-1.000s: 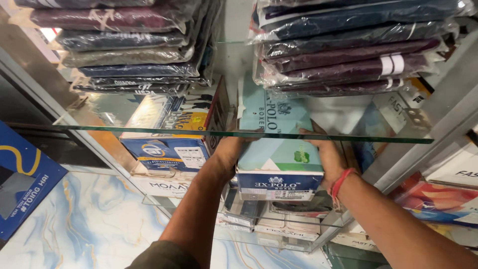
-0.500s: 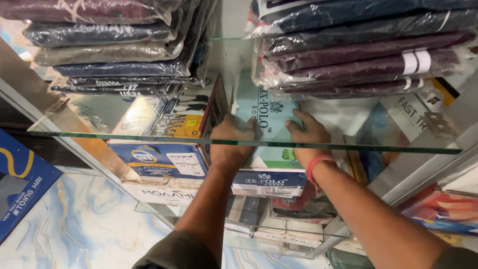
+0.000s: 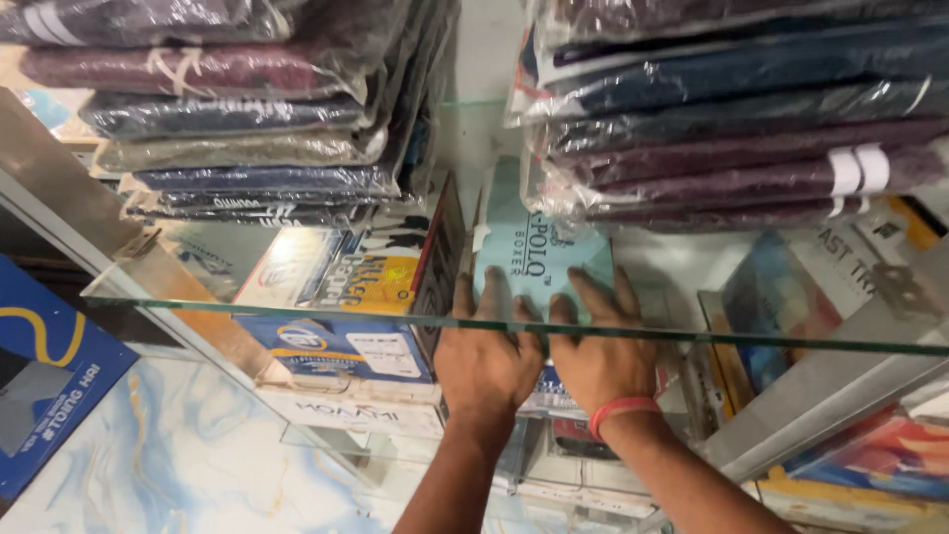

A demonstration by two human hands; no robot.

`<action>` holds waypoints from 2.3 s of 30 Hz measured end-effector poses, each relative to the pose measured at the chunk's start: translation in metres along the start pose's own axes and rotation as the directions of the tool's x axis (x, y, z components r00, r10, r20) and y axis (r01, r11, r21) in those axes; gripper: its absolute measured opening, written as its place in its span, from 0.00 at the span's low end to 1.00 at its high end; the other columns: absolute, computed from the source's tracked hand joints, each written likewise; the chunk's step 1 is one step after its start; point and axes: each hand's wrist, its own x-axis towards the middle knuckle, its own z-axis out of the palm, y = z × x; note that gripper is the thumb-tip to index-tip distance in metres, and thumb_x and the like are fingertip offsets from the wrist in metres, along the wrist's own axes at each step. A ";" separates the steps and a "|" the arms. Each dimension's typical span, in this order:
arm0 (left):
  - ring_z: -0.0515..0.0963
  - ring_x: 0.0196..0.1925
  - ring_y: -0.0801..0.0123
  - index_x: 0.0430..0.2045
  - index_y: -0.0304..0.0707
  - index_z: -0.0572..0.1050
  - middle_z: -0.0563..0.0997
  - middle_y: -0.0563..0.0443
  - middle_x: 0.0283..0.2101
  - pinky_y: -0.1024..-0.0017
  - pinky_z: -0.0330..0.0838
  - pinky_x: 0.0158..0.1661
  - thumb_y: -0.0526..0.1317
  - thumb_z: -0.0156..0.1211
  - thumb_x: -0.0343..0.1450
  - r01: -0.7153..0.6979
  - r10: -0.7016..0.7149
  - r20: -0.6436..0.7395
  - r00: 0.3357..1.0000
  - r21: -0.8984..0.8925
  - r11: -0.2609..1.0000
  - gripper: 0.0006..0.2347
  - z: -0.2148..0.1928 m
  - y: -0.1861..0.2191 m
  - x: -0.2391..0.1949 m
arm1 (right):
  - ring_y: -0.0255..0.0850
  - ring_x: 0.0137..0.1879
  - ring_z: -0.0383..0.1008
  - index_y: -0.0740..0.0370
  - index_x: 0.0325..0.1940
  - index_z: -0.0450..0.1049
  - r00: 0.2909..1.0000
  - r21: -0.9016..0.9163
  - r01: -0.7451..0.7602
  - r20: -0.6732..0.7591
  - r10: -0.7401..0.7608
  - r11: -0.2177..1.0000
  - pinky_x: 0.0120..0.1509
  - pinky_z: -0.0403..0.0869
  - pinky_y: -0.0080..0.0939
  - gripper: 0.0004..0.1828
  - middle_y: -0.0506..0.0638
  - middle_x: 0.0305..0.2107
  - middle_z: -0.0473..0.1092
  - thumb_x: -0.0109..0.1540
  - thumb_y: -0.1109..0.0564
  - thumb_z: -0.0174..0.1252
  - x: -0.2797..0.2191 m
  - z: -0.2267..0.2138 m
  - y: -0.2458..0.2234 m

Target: The person wipes the exterior of several rectangular boxes with a cloth, then opens one to wipe the interior and contents before closing it. The person places the cleaned boxes onto a glass shelf and repeats the process with additional boxes.

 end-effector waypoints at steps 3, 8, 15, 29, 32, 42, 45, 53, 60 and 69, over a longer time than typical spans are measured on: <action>0.74 0.56 0.32 0.60 0.41 0.72 0.68 0.25 0.64 0.49 0.72 0.52 0.49 0.52 0.71 -0.002 0.002 0.017 1.000 0.045 0.999 0.23 -0.004 0.001 -0.002 | 0.59 0.64 0.70 0.52 0.57 0.78 0.997 -0.001 0.052 0.051 -0.052 0.999 0.66 0.70 0.53 0.21 0.60 0.64 0.67 0.61 0.51 0.54 -0.002 -0.001 -0.004; 0.60 0.72 0.38 0.59 0.36 0.68 0.65 0.30 0.68 0.34 0.49 0.63 0.49 0.43 0.72 -0.133 0.146 -0.024 0.989 0.284 0.950 0.23 -0.001 0.005 -0.001 | 0.59 0.72 0.59 0.55 0.65 0.70 0.972 -0.282 0.195 0.183 -0.147 0.939 0.72 0.55 0.64 0.25 0.57 0.66 0.63 0.64 0.50 0.49 0.000 0.006 0.005; 0.51 0.75 0.46 0.62 0.27 0.64 0.61 0.34 0.71 0.41 0.37 0.68 0.49 0.38 0.76 -0.185 0.151 0.206 0.967 0.153 0.971 0.25 -0.038 0.011 -0.042 | 0.52 0.76 0.55 0.59 0.69 0.63 0.869 -0.294 0.208 0.493 -0.038 0.933 0.80 0.50 0.55 0.27 0.57 0.70 0.57 0.66 0.50 0.43 -0.018 -0.010 -0.001; 0.50 0.77 0.47 0.67 0.27 0.61 0.59 0.34 0.73 0.40 0.37 0.67 0.45 0.39 0.77 -0.112 0.101 0.220 0.970 0.036 0.993 0.24 -0.217 0.071 -0.085 | 0.50 0.73 0.60 0.64 0.65 0.68 0.826 0.038 0.438 0.376 -0.419 0.898 0.77 0.53 0.53 0.25 0.58 0.64 0.65 0.65 0.55 0.45 -0.068 -0.142 -0.120; 0.52 0.76 0.45 0.66 0.28 0.62 0.60 0.34 0.72 0.39 0.37 0.69 0.45 0.39 0.77 -0.110 0.093 0.174 0.980 0.091 0.990 0.24 -0.250 0.090 -0.079 | 0.51 0.72 0.61 0.65 0.64 0.68 0.811 0.078 0.488 0.326 -0.485 0.869 0.77 0.54 0.53 0.24 0.59 0.63 0.66 0.65 0.55 0.45 -0.060 -0.162 -0.147; 0.53 0.77 0.46 0.66 0.27 0.62 0.61 0.35 0.72 0.40 0.37 0.69 0.44 0.39 0.77 -0.001 -0.001 0.011 1.000 0.217 0.976 0.23 -0.376 0.120 -0.102 | 0.50 0.70 0.64 0.65 0.63 0.70 0.670 0.243 0.656 0.246 -0.700 0.714 0.76 0.57 0.52 0.24 0.58 0.61 0.69 0.63 0.57 0.48 -0.080 -0.234 -0.257; 0.53 0.77 0.47 0.66 0.26 0.62 0.61 0.35 0.72 0.41 0.38 0.69 0.43 0.39 0.77 0.050 -0.039 -0.044 0.998 0.267 0.963 0.23 -0.416 0.120 -0.118 | 0.50 0.70 0.64 0.64 0.63 0.71 0.630 0.298 0.681 0.228 -0.742 0.669 0.77 0.57 0.51 0.23 0.57 0.61 0.69 0.63 0.58 0.48 -0.096 -0.250 -0.296; 0.57 0.76 0.46 0.65 0.26 0.64 0.63 0.32 0.71 0.46 0.46 0.70 0.43 0.40 0.77 0.137 -0.073 -0.201 0.977 0.327 0.935 0.23 -0.515 0.108 -0.160 | 0.50 0.69 0.66 0.63 0.61 0.73 0.551 0.479 0.680 0.164 -0.818 0.554 0.76 0.59 0.50 0.22 0.57 0.60 0.70 0.63 0.59 0.48 -0.148 -0.277 -0.388; 0.58 0.75 0.43 0.65 0.23 0.63 0.63 0.29 0.71 0.49 0.47 0.71 0.42 0.40 0.78 0.156 -0.055 -0.263 0.963 0.382 0.911 0.23 -0.583 0.092 -0.203 | 0.51 0.69 0.66 0.64 0.61 0.73 0.516 0.530 0.705 0.073 -0.853 0.472 0.76 0.60 0.51 0.21 0.58 0.61 0.70 0.65 0.59 0.48 -0.209 -0.298 -0.437; 0.59 0.75 0.45 0.65 0.24 0.64 0.64 0.30 0.71 0.47 0.47 0.71 0.44 0.40 0.78 0.256 -0.093 -0.345 0.934 0.463 0.849 0.23 -0.677 0.078 -0.271 | 0.51 0.69 0.66 0.66 0.60 0.73 0.429 0.611 0.713 0.007 -0.903 0.344 0.76 0.60 0.52 0.21 0.59 0.60 0.71 0.64 0.59 0.48 -0.290 -0.331 -0.511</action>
